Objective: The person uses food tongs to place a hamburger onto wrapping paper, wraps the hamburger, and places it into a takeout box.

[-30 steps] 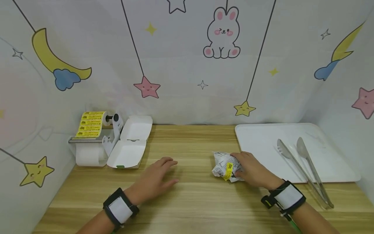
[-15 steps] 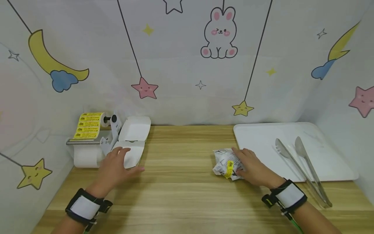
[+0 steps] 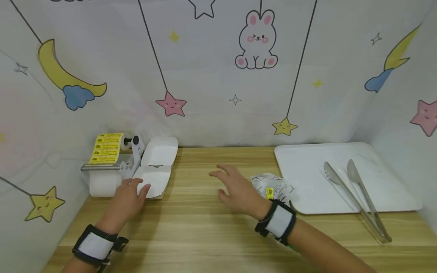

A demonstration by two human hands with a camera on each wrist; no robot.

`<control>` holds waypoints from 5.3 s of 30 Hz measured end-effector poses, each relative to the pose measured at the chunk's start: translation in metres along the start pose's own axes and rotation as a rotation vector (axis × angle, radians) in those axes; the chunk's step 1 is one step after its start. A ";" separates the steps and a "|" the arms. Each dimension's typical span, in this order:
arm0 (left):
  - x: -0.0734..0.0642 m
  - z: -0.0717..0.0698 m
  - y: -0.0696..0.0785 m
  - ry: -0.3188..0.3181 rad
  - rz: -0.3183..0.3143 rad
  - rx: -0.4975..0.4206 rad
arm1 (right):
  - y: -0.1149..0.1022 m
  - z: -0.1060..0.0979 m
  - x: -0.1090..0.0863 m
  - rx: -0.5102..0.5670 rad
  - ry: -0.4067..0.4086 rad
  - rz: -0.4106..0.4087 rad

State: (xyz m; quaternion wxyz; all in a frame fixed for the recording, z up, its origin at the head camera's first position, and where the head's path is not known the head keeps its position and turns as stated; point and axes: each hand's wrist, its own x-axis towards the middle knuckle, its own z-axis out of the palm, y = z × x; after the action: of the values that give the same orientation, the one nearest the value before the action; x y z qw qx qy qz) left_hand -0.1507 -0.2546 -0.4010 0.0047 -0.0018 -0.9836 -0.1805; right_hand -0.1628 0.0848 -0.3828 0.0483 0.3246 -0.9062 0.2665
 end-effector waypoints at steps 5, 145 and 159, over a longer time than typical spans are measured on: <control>0.002 0.005 -0.003 -0.050 -0.044 -0.008 | -0.032 0.049 0.049 0.012 -0.231 0.007; 0.055 0.101 0.240 -0.322 0.756 0.000 | 0.127 -0.059 -0.096 -0.157 -0.059 0.176; 0.017 0.011 0.184 -0.443 0.730 -0.240 | 0.041 -0.061 -0.079 -0.085 -0.008 0.092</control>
State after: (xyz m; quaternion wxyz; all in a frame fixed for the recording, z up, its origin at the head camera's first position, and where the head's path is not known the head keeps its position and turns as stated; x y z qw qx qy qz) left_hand -0.1665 -0.0783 -0.3458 -0.1428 -0.3883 -0.8678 -0.2751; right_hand -0.1315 0.1870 -0.3704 0.0461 0.2814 -0.9309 0.2284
